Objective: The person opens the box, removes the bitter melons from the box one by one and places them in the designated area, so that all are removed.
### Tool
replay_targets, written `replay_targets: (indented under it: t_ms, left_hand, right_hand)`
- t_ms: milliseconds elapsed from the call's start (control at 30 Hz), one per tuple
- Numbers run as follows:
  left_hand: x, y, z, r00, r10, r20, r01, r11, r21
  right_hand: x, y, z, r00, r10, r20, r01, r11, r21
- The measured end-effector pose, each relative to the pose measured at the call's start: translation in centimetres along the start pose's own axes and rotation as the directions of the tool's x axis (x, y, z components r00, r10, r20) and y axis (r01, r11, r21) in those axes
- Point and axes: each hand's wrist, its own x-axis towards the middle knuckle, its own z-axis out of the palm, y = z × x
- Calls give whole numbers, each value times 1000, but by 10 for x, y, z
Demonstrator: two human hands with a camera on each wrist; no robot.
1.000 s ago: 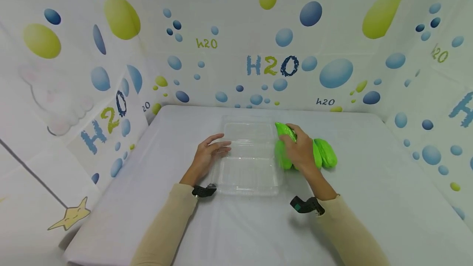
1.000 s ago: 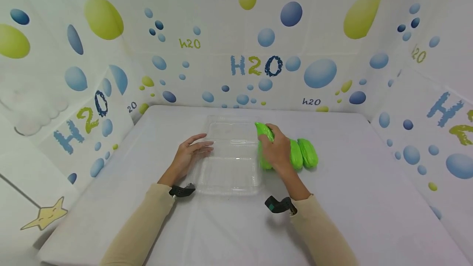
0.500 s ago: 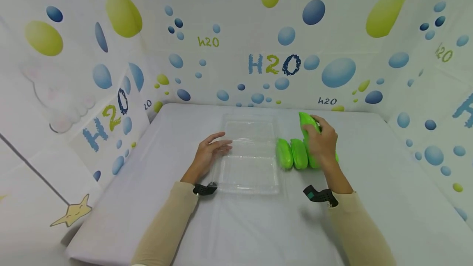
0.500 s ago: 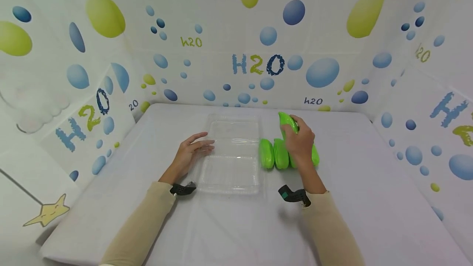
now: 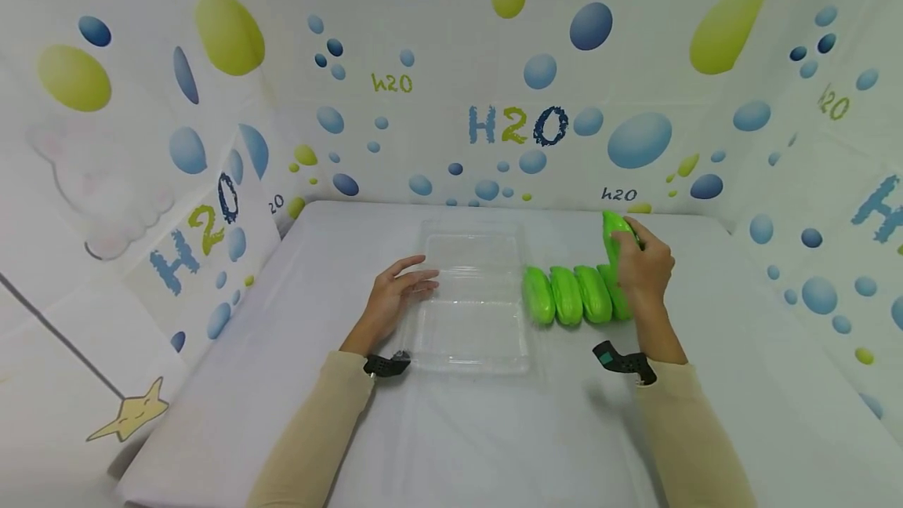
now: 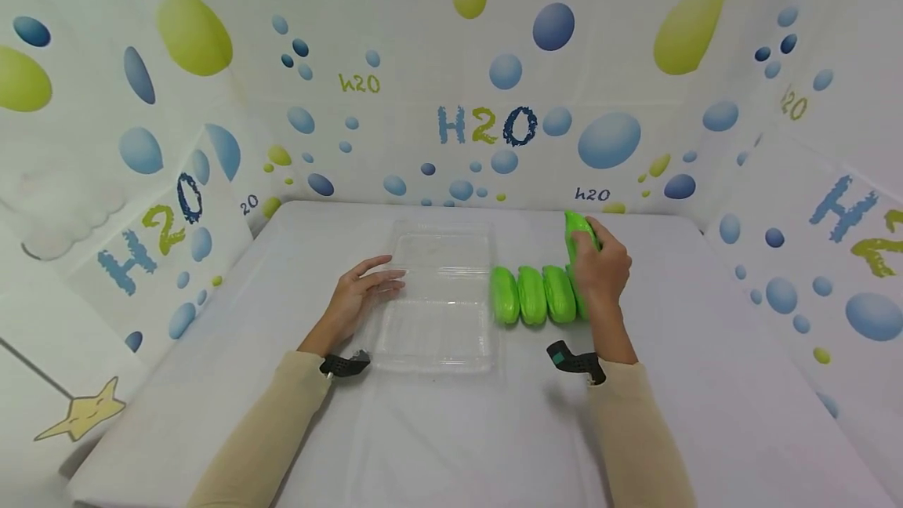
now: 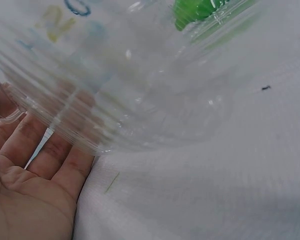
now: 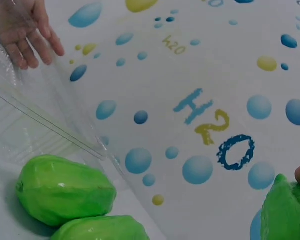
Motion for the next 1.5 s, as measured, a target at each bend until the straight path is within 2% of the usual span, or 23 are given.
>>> replay_targets:
  t_ms: [367,633,933,1067,1267,1500]
  left_hand:
    - [2,-1,-1,1000,10,4,-10,1000,-29]
    - [2,0,-2,1000,-4,-2,4,1000,-11]
    - [3,7,1,999,-31,19,32,998,-53]
    - [3,5,0,999,-29,17,30,998,-61]
    - [1,3,0,1000,-18,8,18,999,-41]
    - [0,3,0,1000,-23,0,23,1000,-18]
  right_hand:
    - [17,23,-20,995,94,27,-93,995,-32]
    - [26,45,-25,984,172,50,-169,983,-71]
    - [32,69,-26,959,268,90,-259,961,-95]
    - [34,75,-25,947,302,113,-290,950,-113]
    - [34,81,-23,929,333,164,-315,941,-124]
    - [33,88,-21,924,331,192,-309,941,-135]
